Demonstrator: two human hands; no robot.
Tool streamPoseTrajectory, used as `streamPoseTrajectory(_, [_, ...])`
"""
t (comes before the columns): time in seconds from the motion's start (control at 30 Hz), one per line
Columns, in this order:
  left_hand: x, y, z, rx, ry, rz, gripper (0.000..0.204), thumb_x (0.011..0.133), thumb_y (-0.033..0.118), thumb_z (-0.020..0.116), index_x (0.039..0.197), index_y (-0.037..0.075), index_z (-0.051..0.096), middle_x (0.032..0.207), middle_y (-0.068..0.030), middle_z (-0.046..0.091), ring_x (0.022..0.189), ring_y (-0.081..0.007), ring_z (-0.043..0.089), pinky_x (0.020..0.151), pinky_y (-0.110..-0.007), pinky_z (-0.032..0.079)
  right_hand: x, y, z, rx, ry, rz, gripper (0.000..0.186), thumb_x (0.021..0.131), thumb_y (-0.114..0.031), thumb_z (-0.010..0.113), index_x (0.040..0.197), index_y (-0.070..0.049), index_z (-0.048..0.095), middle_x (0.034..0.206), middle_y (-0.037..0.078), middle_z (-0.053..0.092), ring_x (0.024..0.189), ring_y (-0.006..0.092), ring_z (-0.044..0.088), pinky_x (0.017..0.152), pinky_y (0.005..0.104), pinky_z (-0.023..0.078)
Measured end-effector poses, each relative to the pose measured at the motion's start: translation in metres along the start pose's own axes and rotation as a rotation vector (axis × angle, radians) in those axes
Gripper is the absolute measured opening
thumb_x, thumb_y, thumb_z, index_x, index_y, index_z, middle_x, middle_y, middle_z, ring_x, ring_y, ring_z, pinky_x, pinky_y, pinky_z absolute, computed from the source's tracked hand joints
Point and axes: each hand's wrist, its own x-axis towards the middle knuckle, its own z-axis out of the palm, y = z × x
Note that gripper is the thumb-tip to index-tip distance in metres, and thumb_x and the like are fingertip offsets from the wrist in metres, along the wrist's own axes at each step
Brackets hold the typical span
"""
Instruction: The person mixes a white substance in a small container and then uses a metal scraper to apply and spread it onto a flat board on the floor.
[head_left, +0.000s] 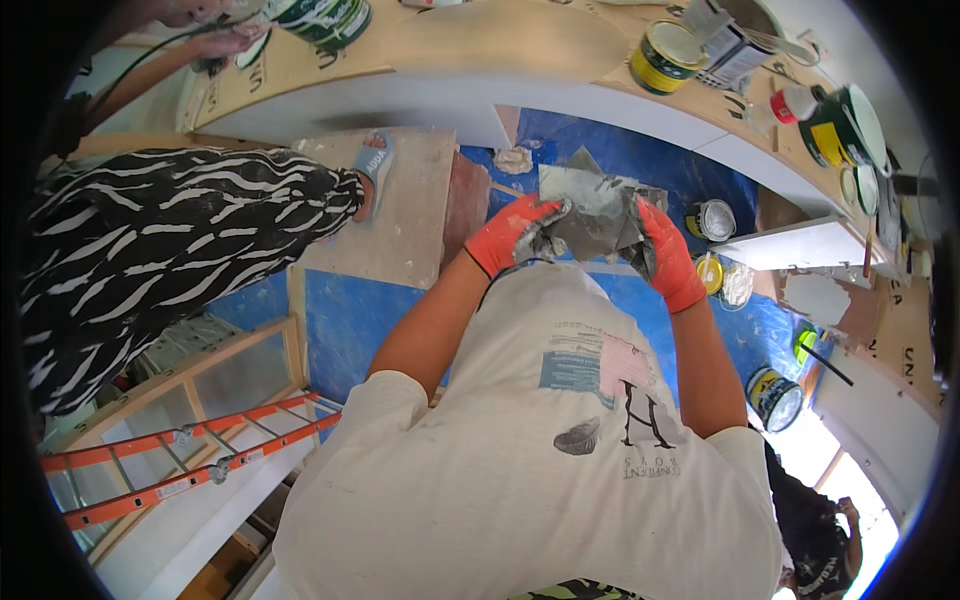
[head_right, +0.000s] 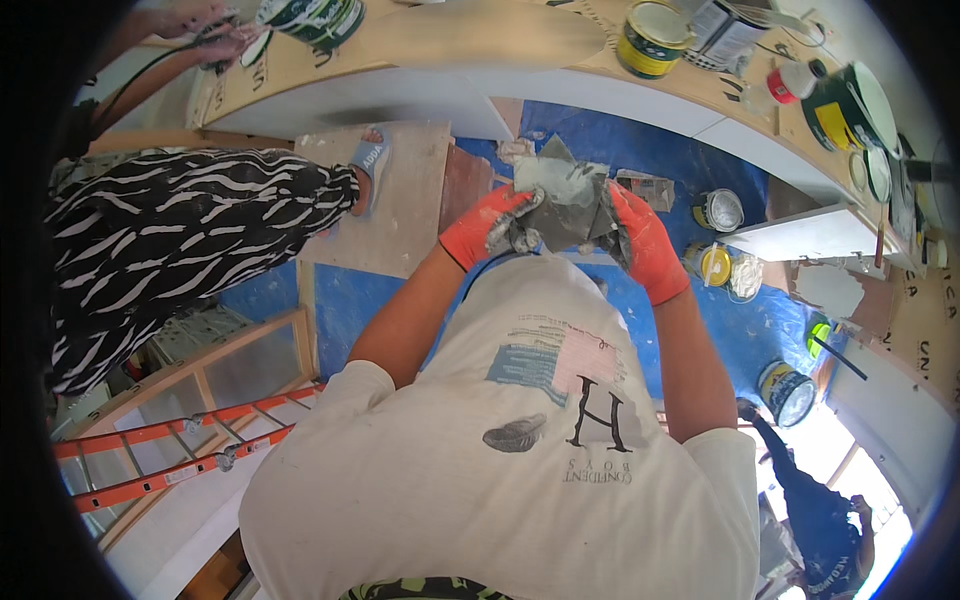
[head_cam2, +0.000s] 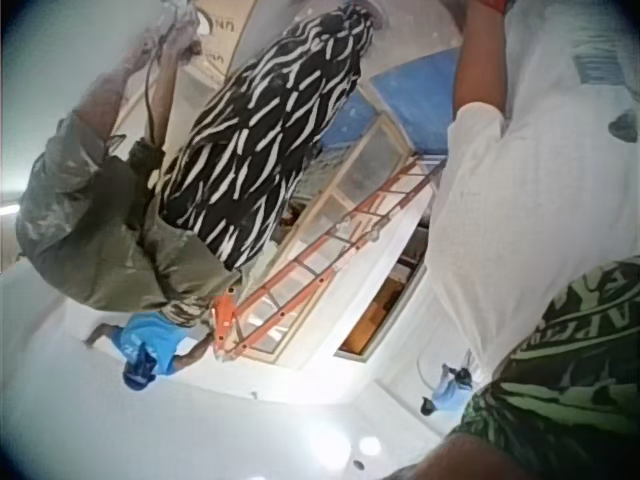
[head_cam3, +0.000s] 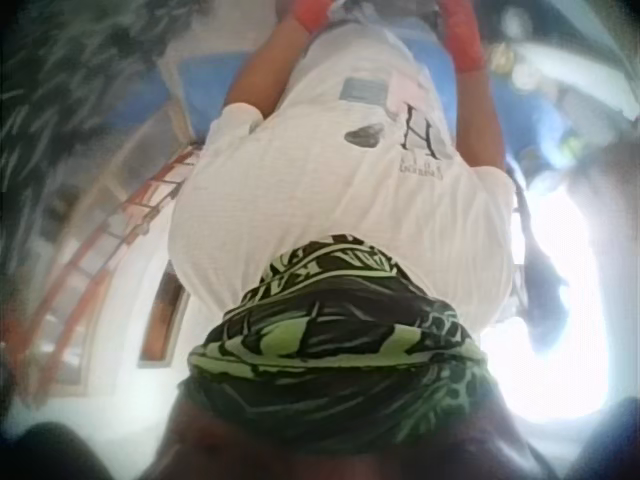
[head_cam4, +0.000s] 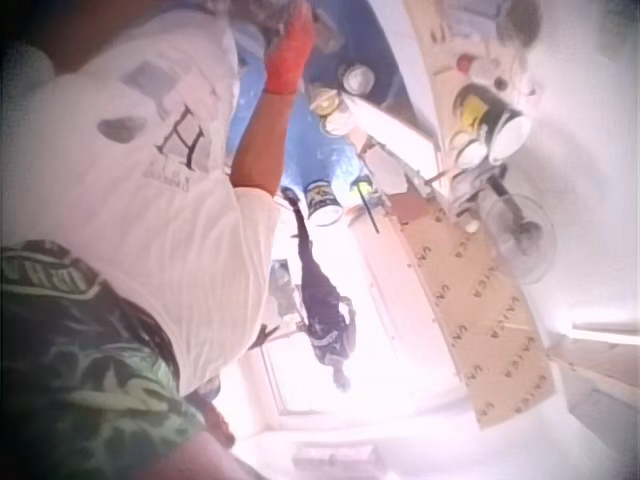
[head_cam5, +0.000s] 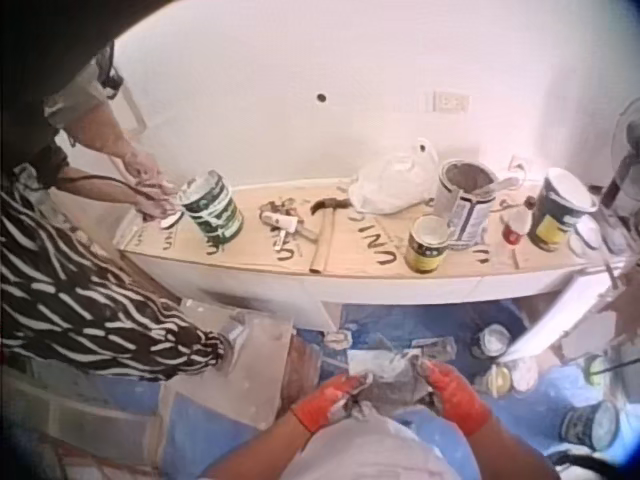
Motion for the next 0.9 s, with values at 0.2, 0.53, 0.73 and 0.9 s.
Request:
streamPoseTrajectory(0.2, [0.004,0.029,-0.064,-0.083,0.015,0.073,0.039,0.106,0.023,0.063,0.141,0.005,0.058,0.128,-0.0051,0.069,0.111,-0.0132,0.068,0.083,-0.030,0.059,0.054,0.011,0.033,0.670,-0.266,0.685,0.050,0.107,-0.030,0.060,0.149,-0.005,0.053,0.131,0.009,0.068,0.115,0.0180,0.068,0.095,0.0383,0.059])
streamPoseTrajectory(0.53, [-0.042,0.015,-0.132,-0.108,0.291,0.173,0.036,0.102,0.026,0.069,0.129,0.001,0.066,0.117,-0.0033,0.071,0.100,-0.0110,0.069,0.087,-0.028,0.055,0.139,0.058,0.092,0.317,-0.655,0.753,0.048,0.096,-0.012,0.074,0.142,-0.009,0.061,0.140,0.013,0.059,0.123,0.0238,0.064,0.101,0.0360,0.056])
streamPoseTrajectory(0.73, [-0.074,-0.099,-0.155,0.041,0.907,0.431,0.024,0.102,0.031,0.069,0.101,0.008,0.074,0.084,0.0019,0.064,0.071,-0.0077,0.057,0.059,-0.026,0.045,0.140,0.129,0.108,-0.252,-1.066,0.158,0.057,0.085,0.001,0.075,0.140,-0.007,0.065,0.138,0.020,0.059,0.122,0.0326,0.064,0.104,0.0380,0.052])
streamPoseTrajectory(0.9, [-0.112,-0.161,-0.211,-0.392,1.265,0.526,0.029,0.102,0.032,0.069,0.105,0.004,0.071,0.076,0.0002,0.062,0.058,-0.0106,0.054,0.052,-0.030,0.043,0.140,0.133,0.099,-0.375,-1.017,-0.010,0.056,0.085,-0.001,0.076,0.139,-0.005,0.062,0.134,0.020,0.065,0.122,0.0327,0.064,0.103,0.0401,0.052])
